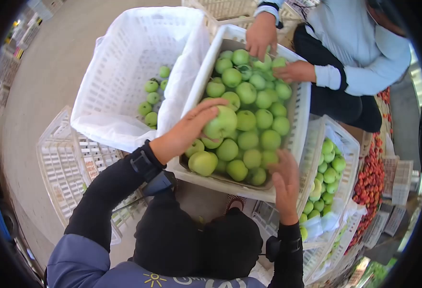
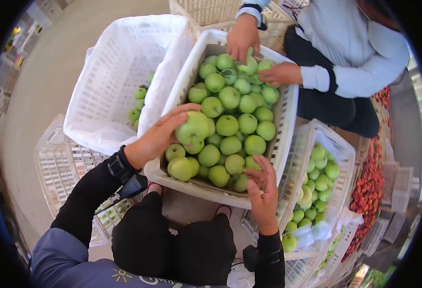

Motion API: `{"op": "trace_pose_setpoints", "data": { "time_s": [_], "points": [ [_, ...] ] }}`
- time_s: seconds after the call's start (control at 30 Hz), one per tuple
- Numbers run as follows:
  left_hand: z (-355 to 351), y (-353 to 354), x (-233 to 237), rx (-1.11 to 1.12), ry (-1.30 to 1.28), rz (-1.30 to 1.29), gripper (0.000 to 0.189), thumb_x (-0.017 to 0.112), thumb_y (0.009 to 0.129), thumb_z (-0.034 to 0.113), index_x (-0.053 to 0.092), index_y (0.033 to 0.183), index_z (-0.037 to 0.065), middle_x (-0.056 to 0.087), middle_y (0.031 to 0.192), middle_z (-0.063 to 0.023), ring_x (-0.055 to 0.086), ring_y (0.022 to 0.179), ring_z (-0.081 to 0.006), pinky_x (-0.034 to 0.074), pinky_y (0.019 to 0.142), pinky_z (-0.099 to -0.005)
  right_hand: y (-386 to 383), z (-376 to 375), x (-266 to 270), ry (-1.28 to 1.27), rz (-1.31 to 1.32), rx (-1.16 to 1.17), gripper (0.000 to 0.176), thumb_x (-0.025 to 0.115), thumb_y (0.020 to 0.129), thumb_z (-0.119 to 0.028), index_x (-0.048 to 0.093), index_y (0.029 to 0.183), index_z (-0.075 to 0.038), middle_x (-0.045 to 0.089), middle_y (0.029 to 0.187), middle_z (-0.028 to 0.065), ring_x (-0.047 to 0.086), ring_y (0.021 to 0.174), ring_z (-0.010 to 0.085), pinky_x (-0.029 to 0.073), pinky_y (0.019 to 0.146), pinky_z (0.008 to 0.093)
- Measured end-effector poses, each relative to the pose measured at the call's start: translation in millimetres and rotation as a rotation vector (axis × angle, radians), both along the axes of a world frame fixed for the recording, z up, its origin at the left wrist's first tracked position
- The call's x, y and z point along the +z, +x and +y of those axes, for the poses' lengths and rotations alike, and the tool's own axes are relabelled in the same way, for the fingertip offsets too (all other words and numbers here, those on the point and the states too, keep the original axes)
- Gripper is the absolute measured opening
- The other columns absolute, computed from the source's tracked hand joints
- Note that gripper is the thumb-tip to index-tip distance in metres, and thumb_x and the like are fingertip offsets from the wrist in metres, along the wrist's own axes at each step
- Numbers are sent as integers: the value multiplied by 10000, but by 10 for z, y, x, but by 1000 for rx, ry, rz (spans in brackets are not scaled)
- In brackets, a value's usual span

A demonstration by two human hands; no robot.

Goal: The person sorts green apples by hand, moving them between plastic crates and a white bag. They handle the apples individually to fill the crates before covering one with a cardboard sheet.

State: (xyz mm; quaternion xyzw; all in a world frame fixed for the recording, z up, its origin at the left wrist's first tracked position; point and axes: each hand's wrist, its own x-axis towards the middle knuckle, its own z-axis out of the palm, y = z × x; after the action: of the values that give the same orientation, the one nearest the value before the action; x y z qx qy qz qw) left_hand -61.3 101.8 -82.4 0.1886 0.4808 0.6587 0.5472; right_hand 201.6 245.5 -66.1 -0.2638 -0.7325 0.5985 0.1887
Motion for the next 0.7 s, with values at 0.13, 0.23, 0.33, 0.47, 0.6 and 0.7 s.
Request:
{"op": "trace_pose_setpoints", "data": {
  "time_s": [0.13,0.23,0.33,0.47,0.6,0.7],
  "points": [
    [301,-281,-178,16,-54,-81,440,424,1026,414,457,1390,169,568,1254,-37,589,1104,-171,548,831,-374,596,261,62,140,12,-294,484,510,959,-105,386,1418,-17,500,1375,132,591,1022,170,453,914,302],
    [605,-306,-209,53,-146,48,444,513,999,389,461,1385,175,558,1265,-26,580,1113,-163,550,825,-369,1078,405,16,196,-64,-503,453,502,967,-104,419,1405,-26,525,1350,134,604,999,157,473,859,291],
    [874,-342,-279,15,-203,302,514,663,921,309,460,1367,153,579,1209,-37,603,1053,-151,557,808,-348,1603,578,-161,153,-83,-715,449,507,986,-177,426,1400,-22,538,1335,131,616,978,160,487,810,282],
    [1196,-388,-365,-47,-231,734,559,721,864,271,497,1352,118,601,1147,-32,599,978,-124,537,756,-315,2189,709,-330,-15,-45,-1024,456,525,985,-243,444,1378,-23,568,1284,111,622,942,163,489,797,281],
    [1494,-578,-664,9,-9,1374,583,701,874,244,466,1381,80,613,1120,-74,610,928,-142,524,675,-273,2371,911,-532,-118,-74,-1053,496,572,954,-246,438,1385,-41,573,1270,119,615,967,188,491,818,306],
    [1490,-570,-578,158,-223,915,569,650,909,207,433,1414,60,607,1139,-97,589,933,-147,512,721,-280,2203,1109,-681,169,-374,-800,524,600,927,-224,429,1389,-42,561,1285,128,603,1010,207,483,861,322]
  ]
}}
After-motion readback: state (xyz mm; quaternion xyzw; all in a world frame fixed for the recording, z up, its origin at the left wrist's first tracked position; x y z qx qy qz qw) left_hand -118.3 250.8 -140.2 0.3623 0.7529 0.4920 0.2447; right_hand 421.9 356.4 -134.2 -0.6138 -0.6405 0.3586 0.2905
